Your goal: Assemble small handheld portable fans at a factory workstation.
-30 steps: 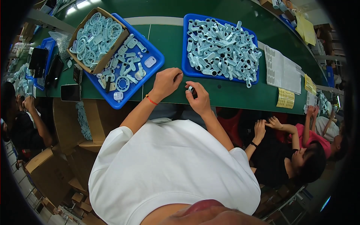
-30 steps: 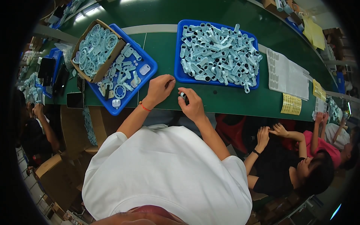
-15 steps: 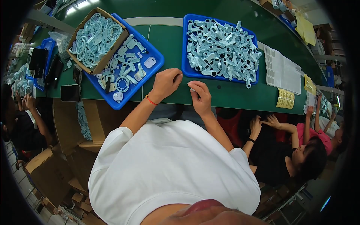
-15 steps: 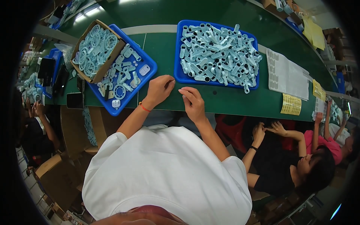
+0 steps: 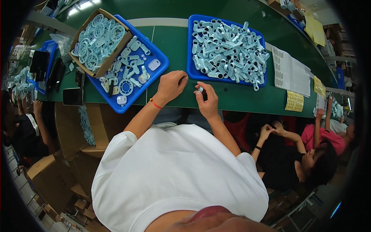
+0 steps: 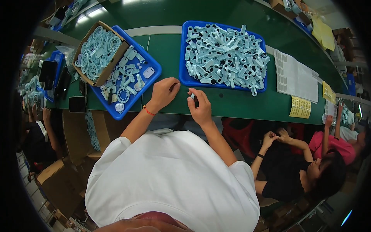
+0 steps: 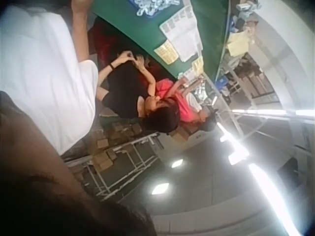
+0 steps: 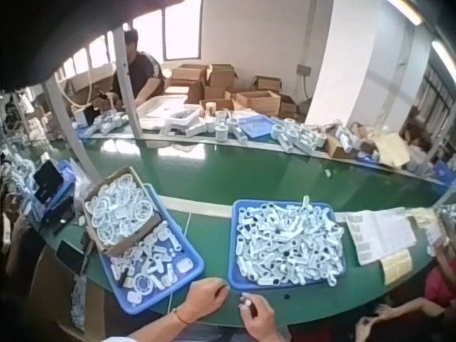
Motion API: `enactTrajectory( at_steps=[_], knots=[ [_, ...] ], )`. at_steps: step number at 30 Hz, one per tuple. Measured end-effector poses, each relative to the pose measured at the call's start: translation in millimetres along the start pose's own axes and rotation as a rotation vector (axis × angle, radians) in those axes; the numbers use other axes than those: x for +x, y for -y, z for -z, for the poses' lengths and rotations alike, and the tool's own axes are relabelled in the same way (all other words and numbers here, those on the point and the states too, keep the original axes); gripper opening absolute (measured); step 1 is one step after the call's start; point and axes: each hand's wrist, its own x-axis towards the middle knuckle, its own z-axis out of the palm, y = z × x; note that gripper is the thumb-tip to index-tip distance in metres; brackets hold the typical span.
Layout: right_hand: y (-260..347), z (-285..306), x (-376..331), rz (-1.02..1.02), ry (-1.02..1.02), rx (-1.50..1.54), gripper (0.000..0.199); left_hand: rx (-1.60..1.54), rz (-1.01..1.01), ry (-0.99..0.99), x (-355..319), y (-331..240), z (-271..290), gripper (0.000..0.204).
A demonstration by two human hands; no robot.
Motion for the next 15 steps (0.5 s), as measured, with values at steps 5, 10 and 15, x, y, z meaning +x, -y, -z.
enactTrajectory(
  at_steps=[5, 10, 15],
  knots=[
    [0.0, -0.8, -0.3, 0.002, -0.002, -0.018, 0.023, -0.001, -0.004, -0.005, 0.6, -0.9, 0.2, 0.004],
    [0.9, -0.6, 0.8, 0.007, 0.013, -0.037, 0.023, 0.000, -0.002, -0.007, 0.3, -1.0, 0.2, 0.004],
    [2.1, -0.3, 1.2, 0.022, 0.020, -0.057, 0.023, -0.004, -0.004, -0.010, 0.8, -2.0, 0.1, 0.004]
  ],
)
